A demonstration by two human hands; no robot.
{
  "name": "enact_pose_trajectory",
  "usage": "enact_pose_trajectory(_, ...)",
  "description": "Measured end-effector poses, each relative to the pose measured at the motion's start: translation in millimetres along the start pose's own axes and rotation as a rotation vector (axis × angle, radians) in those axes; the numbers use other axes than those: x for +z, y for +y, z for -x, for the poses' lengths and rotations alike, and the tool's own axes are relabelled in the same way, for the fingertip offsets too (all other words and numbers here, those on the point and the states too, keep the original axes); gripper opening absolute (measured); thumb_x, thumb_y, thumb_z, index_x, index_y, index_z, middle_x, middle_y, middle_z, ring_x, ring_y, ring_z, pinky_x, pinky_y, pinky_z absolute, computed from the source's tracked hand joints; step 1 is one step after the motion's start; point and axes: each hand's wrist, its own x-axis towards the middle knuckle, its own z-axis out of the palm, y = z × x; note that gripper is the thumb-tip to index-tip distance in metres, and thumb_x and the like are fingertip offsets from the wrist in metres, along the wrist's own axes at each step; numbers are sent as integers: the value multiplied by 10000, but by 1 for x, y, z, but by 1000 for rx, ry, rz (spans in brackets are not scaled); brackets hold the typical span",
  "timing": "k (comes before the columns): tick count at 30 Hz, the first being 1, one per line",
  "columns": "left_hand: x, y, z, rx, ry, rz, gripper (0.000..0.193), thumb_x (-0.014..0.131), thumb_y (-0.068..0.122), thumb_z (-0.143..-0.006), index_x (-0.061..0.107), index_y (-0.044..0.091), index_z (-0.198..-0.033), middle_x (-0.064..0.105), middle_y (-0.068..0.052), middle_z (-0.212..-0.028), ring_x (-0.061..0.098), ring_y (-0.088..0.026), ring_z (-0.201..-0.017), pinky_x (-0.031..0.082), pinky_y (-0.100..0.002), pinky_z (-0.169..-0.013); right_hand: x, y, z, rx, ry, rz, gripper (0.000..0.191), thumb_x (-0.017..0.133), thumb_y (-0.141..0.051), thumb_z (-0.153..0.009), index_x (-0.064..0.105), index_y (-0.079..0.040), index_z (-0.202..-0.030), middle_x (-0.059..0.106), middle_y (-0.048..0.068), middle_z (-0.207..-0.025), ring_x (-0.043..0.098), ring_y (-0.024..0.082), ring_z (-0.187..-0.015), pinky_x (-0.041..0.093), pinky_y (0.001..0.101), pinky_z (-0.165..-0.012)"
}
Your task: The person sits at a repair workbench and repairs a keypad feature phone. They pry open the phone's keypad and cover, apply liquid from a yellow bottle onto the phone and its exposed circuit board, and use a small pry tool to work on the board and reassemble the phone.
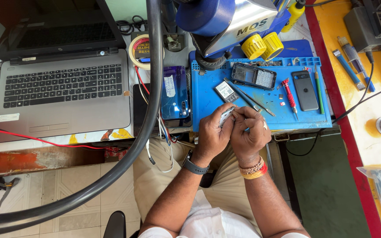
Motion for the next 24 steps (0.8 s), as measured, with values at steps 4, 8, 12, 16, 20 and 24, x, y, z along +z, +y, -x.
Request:
enact_pose_trajectory(4, -1, 0, 0, -28, -10, -22, 315, 630, 62, -1034, 587, 25, -1343, 765, -160, -1105, 790, -269, -984, 645, -337, -777, 0, -3, -1, 48, -26, -43, 407, 809, 56, -933, 440, -62, -805, 747, 131, -997, 754, 225, -871, 579, 305, -720)
enact_pose_trajectory(8, -2, 0, 1, -13, -14, -8, 312, 635, 65, -1035, 588, 22, -1340, 761, -161, -1110, 788, -270, -988, 644, -338, -774, -3, -3, -4, 83, -66, -111, 406, 787, 73, -946, 426, -57, -813, 724, 149, -1001, 757, 231, -900, 602, 306, -745)
enact_pose_trajectory(12, -2, 1, 1, -21, -24, 10, 303, 642, 71, -1033, 596, 24, -1329, 765, -151, -1086, 790, -261, -968, 640, -332, -755, -8, 0, -7, 117, -127, -190, 371, 758, 105, -933, 434, -42, -827, 702, 164, -1001, 729, 229, -904, 579, 306, -775)
enact_pose_trajectory(16, -5, 3, 1, -59, -55, 29, 276, 648, 69, -1025, 615, 23, -1295, 772, -141, -1023, 799, -245, -931, 631, -326, -739, -18, 5, -10, 177, -200, -314, 381, 745, 118, -920, 407, -56, -887, 700, 169, -1023, 693, 219, -941, 534, 298, -845)
enact_pose_trajectory(20, -5, 4, 2, -33, -54, 35, 264, 638, 50, -1018, 613, 19, -1279, 769, -150, -1045, 794, -264, -949, 633, -330, -756, -24, 10, -12, 185, -247, -365, 402, 741, 114, -924, 384, -68, -958, 694, 157, -1032, 644, 176, -880, 511, 278, -813)
enact_pose_trajectory(24, -4, 4, 2, -23, -46, 5, 261, 647, 38, -1010, 620, 20, -1268, 768, -152, -1039, 792, -279, -940, 618, -335, -734, -21, 11, -12, 149, -238, -312, 406, 747, 106, -905, 385, -72, -954, 680, 148, -1003, 554, 164, -780, 481, 287, -738)
